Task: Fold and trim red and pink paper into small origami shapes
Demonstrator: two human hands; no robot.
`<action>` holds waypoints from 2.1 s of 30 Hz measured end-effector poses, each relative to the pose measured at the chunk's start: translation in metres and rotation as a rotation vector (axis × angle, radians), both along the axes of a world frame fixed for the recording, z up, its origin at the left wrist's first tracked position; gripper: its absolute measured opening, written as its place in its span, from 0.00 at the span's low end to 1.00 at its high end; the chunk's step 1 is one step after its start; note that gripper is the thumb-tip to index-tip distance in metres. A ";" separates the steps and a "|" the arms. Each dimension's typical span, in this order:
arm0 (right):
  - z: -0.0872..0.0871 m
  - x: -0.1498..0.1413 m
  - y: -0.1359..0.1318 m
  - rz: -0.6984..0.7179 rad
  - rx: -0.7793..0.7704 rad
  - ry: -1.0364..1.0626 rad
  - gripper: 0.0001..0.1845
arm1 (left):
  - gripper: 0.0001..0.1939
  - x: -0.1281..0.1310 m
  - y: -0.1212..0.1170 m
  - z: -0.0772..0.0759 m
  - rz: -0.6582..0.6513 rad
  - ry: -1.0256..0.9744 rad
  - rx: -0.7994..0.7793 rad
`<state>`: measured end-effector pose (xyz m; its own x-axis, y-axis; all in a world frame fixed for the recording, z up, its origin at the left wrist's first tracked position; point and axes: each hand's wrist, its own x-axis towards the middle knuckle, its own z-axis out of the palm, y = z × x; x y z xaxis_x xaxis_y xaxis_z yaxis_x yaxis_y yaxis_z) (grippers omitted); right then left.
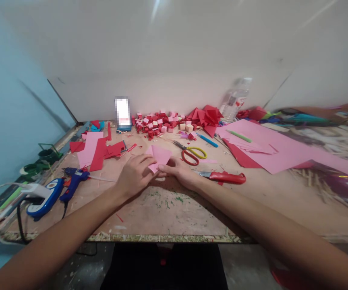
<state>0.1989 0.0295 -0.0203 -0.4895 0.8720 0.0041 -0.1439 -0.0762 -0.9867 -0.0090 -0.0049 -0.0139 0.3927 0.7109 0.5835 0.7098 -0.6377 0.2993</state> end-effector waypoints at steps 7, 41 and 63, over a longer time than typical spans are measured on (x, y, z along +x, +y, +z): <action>0.009 -0.001 -0.004 0.103 0.014 0.031 0.25 | 0.13 0.003 -0.002 0.000 -0.015 -0.221 -0.087; -0.001 -0.005 -0.001 -0.063 0.108 -0.101 0.15 | 0.14 0.011 0.001 0.003 -0.076 -0.854 -0.658; 0.002 -0.008 -0.004 -0.077 0.080 -0.126 0.19 | 0.15 0.008 0.003 0.003 -0.054 -0.894 -0.641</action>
